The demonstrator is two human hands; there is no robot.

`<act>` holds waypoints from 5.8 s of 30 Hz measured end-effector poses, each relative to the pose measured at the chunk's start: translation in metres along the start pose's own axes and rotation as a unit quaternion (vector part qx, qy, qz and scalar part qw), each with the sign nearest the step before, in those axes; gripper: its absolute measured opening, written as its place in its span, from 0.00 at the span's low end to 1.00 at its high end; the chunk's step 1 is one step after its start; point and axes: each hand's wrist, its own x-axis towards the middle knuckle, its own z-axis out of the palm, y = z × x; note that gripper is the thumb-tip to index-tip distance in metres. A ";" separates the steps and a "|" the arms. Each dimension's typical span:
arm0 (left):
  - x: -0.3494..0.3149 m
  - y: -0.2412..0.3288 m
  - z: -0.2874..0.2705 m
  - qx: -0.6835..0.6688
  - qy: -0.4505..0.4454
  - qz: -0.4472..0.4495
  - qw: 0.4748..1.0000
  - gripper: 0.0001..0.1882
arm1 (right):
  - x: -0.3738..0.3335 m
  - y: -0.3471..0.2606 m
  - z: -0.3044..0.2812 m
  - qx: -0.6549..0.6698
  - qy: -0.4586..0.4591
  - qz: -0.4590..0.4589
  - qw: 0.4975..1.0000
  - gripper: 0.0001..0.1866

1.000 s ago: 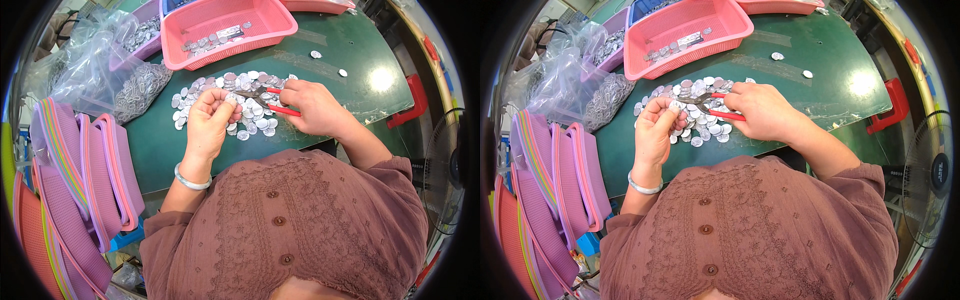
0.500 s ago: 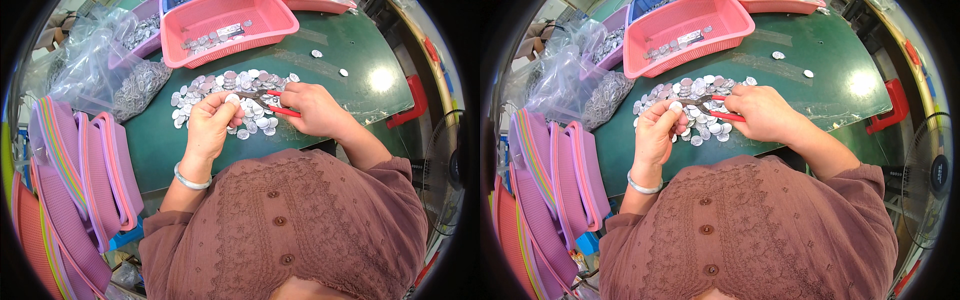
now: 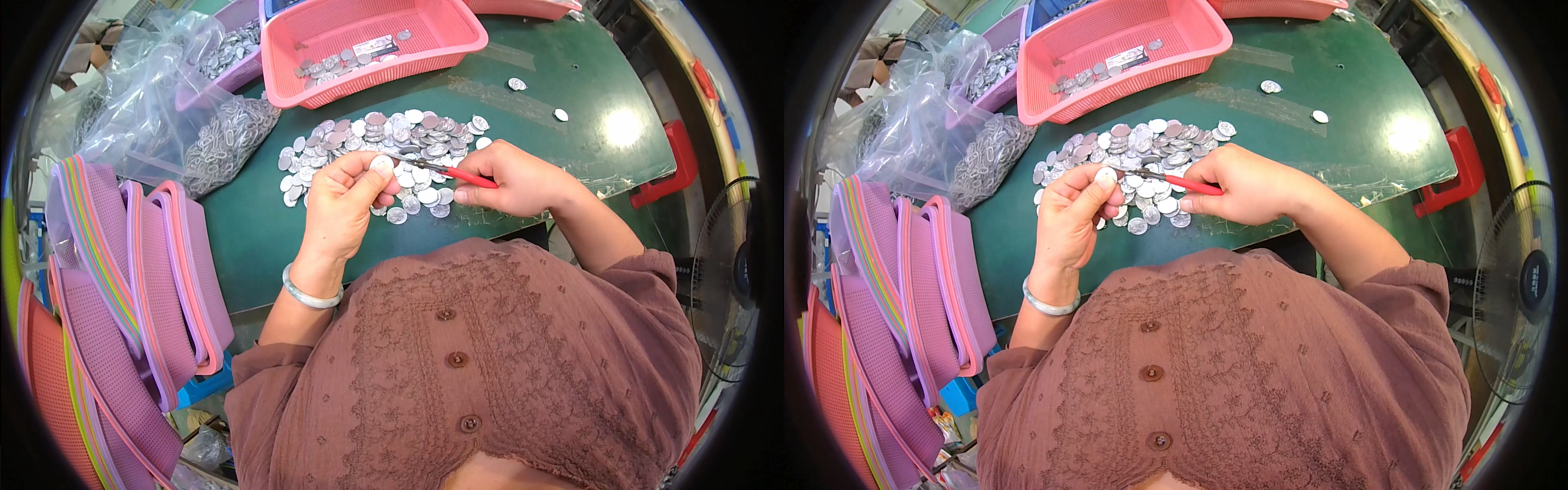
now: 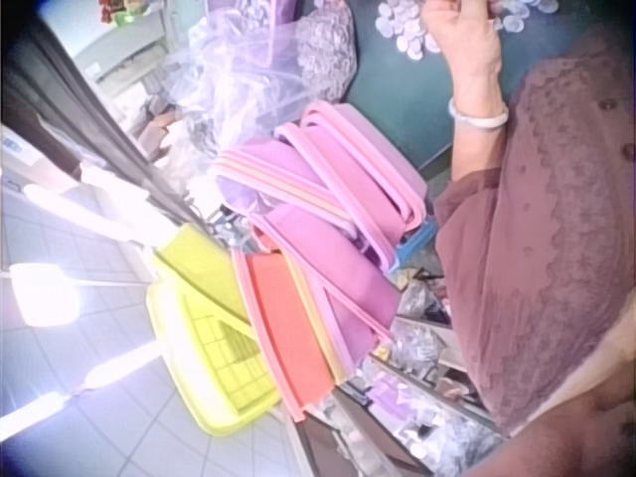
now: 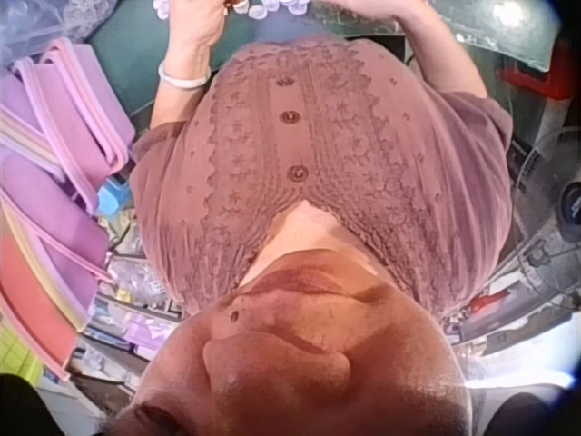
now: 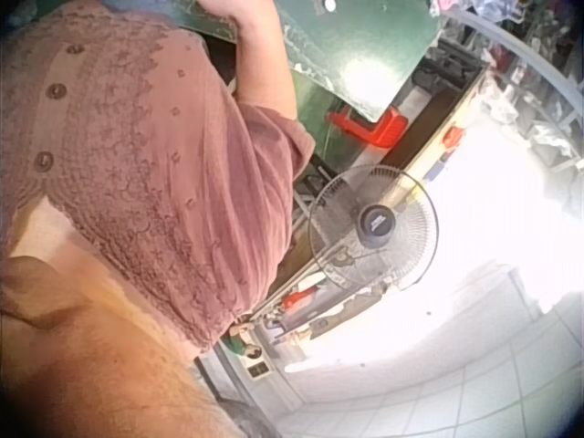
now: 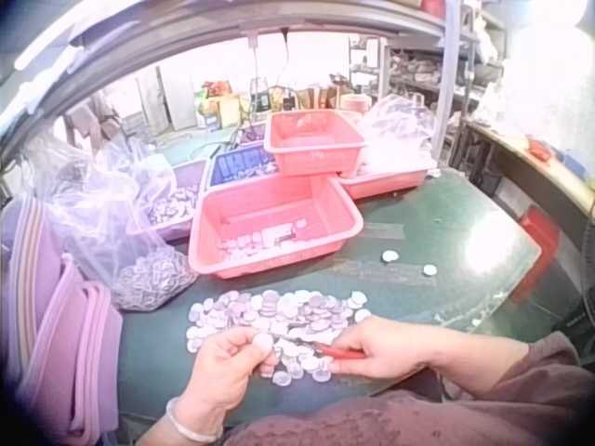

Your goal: The person trims small metal or plastic components using a pair of pliers and then places the finished pieces into a plastic basket.

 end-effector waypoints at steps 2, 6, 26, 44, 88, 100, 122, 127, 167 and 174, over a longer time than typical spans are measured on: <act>0.000 0.000 0.001 -0.015 0.016 -0.013 1.000 0.08 | 0.000 0.004 -0.002 0.043 -0.011 -0.004 0.999 0.16; 0.000 0.001 0.001 -0.054 0.039 -0.023 0.997 0.09 | 0.001 0.007 -0.005 0.044 0.017 -0.035 0.998 0.16; 0.000 0.001 -0.001 -0.034 0.020 -0.025 0.999 0.05 | 0.004 -0.005 -0.008 -0.078 0.030 -0.062 0.995 0.13; -0.002 -0.001 0.004 -0.040 0.023 -0.001 0.999 0.06 | 0.002 0.002 -0.002 0.030 0.001 -0.053 0.998 0.17; 0.037 -0.009 0.013 -0.171 -0.096 -0.071 0.978 0.18 | -0.049 0.048 -0.009 0.238 0.137 0.076 0.959 0.11; 0.153 -0.025 0.107 0.383 -0.128 0.038 0.914 0.09 | -0.071 0.083 0.005 0.402 0.264 -0.017 0.877 0.09; 0.130 -0.038 0.095 0.630 -0.085 0.129 0.761 0.15 | -0.069 0.097 0.006 0.499 0.255 -0.063 0.826 0.08; 0.131 -0.048 0.088 0.483 -0.087 0.082 0.867 0.07 | -0.068 0.091 0.001 0.448 0.253 -0.018 0.857 0.09; 0.064 0.003 0.064 0.029 -0.097 -0.018 0.995 0.07 | -0.057 0.047 -0.013 0.065 0.175 0.013 0.982 0.13; 0.062 -0.003 0.059 0.004 -0.116 0.001 0.993 0.08 | -0.059 0.043 -0.014 0.164 0.121 0.031 0.978 0.13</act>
